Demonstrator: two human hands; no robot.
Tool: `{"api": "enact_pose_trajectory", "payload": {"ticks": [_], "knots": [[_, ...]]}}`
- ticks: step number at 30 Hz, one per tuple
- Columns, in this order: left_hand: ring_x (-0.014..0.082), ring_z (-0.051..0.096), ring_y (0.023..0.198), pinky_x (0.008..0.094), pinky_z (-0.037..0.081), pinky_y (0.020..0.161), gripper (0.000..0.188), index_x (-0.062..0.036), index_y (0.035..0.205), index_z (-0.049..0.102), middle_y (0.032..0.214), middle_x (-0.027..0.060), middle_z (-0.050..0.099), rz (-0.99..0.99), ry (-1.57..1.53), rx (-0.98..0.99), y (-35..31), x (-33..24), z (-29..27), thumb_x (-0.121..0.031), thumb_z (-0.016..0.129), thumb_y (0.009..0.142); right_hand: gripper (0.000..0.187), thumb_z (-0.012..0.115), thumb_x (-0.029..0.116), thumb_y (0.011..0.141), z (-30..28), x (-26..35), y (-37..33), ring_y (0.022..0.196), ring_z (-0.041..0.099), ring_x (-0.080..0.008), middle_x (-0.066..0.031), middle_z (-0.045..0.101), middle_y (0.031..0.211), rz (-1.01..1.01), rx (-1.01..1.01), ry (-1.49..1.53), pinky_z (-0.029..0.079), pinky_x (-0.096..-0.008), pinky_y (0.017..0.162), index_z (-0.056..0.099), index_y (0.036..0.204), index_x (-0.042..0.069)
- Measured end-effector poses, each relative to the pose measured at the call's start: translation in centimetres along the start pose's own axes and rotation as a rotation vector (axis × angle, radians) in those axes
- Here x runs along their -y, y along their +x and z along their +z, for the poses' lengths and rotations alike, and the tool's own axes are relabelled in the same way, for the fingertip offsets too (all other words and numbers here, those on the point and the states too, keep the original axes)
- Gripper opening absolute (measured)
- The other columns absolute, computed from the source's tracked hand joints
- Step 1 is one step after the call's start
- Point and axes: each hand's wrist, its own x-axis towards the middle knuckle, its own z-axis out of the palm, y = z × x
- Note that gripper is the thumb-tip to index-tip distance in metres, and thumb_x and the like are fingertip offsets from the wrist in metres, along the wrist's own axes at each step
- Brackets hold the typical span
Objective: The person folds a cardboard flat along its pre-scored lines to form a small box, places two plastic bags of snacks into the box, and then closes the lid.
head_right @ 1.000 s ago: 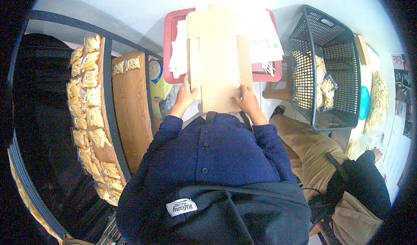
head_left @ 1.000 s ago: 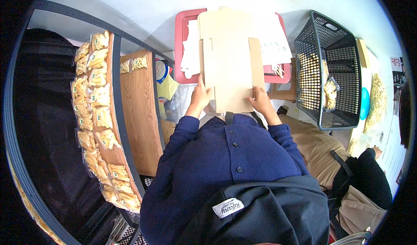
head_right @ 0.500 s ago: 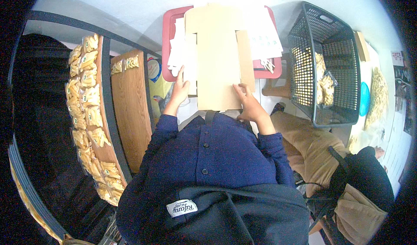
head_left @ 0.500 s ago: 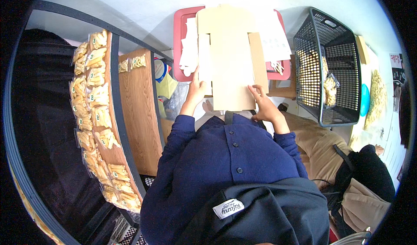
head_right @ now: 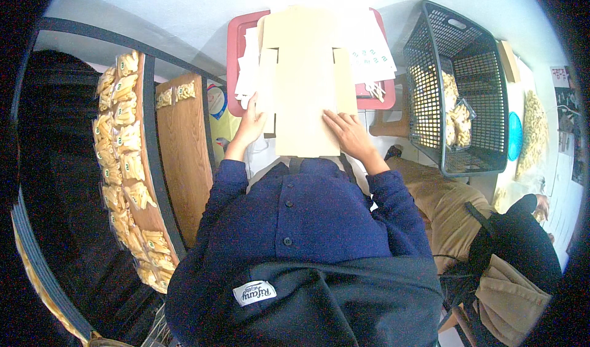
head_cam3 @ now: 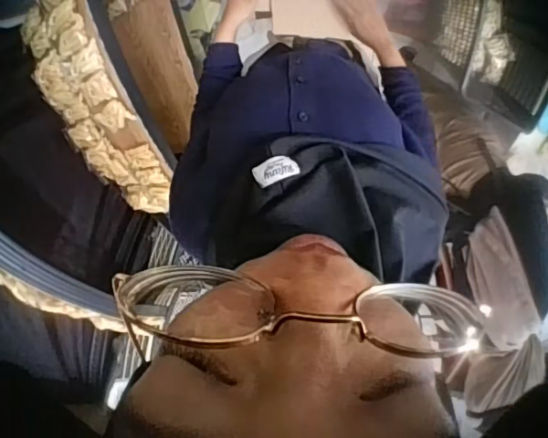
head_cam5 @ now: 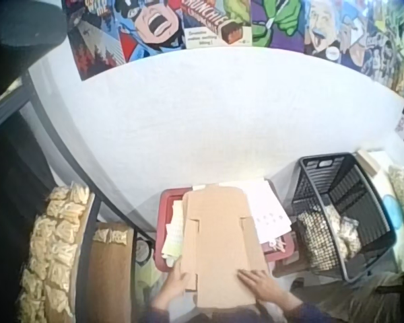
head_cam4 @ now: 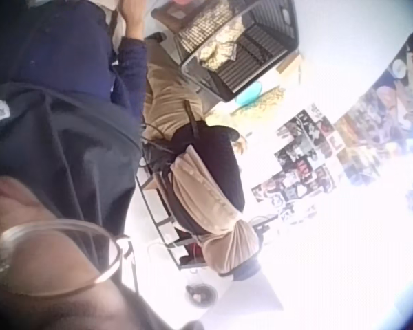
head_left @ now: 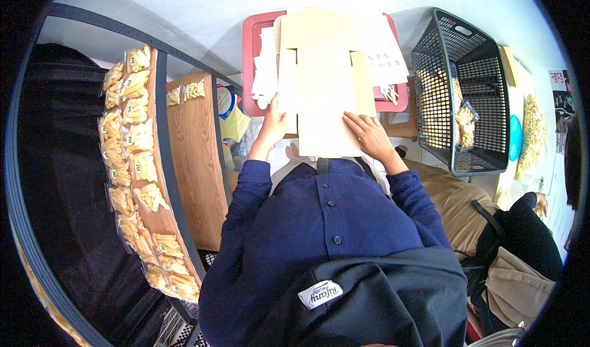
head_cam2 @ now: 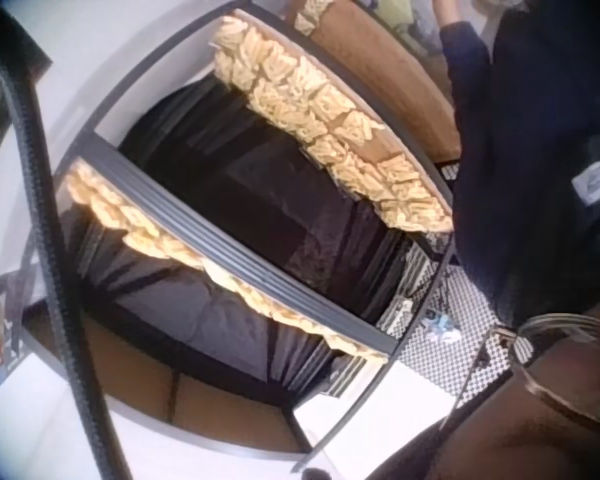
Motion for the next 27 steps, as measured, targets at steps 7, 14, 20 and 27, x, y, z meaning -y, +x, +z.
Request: {"api": "enact_pose_trajectory", "payload": {"ticks": [7, 14, 20, 27], "knots": [[0.0327, 0.042, 0.119, 0.0395, 0.031, 0.103, 0.066, 0.0006, 0.136, 0.025, 0.129, 0.0252, 0.040, 0.242, 0.439, -0.127, -0.3, 0.4, 0.8, -0.004, 0.056, 0.078, 0.045, 0.049, 0.012, 0.079, 2.5, -1.2, 1.2, 0.117, 0.046, -0.0245, -0.0062, 0.049, 0.129, -0.036, -0.168, -0.082, 0.035, -0.0386, 0.098, 0.051, 0.123, 0.009], [0.0307, 0.036, 0.121, 0.0469, 0.025, 0.104, 0.062, -0.0036, 0.123, 0.044, 0.124, 0.0138, 0.044, 0.537, 0.941, 0.201, -0.8, 0.5, 1.2, -0.016, 0.067, 0.068, 0.041, 0.051, 0.010, 0.078, 3.8, -1.9, 1.1, 0.118, 0.047, -0.0253, -0.0059, 0.053, 0.122, 0.023, -0.124, 0.034, 0.037, -0.0377, 0.099, 0.056, 0.119, 0.012], [0.0296, 0.041, 0.117, 0.0430, 0.031, 0.100, 0.052, -0.0048, 0.117, 0.050, 0.121, 0.0123, 0.047, 0.598, 0.908, 0.251, -0.3, 1.8, 2.3, -0.016, 0.066, 0.068, 0.041, 0.053, 0.011, 0.077, 3.7, -2.0, 1.2, 0.117, 0.048, -0.0254, -0.0057, 0.055, 0.119, 0.025, -0.118, 0.075, 0.038, -0.0379, 0.097, 0.057, 0.118, 0.013], [0.0304, 0.055, 0.101, 0.0356, 0.043, 0.089, 0.035, -0.0017, 0.109, 0.058, 0.106, 0.0142, 0.059, 0.579, 0.791, 0.298, 1.1, 2.6, 2.3, -0.004, 0.060, 0.074, 0.030, 0.059, 0.008, 0.072, 2.9, -3.1, 2.2, 0.102, 0.054, -0.0264, -0.0067, 0.061, 0.105, 0.047, -0.060, 0.315, 0.044, -0.0376, 0.087, 0.066, 0.101, 0.009]]}}
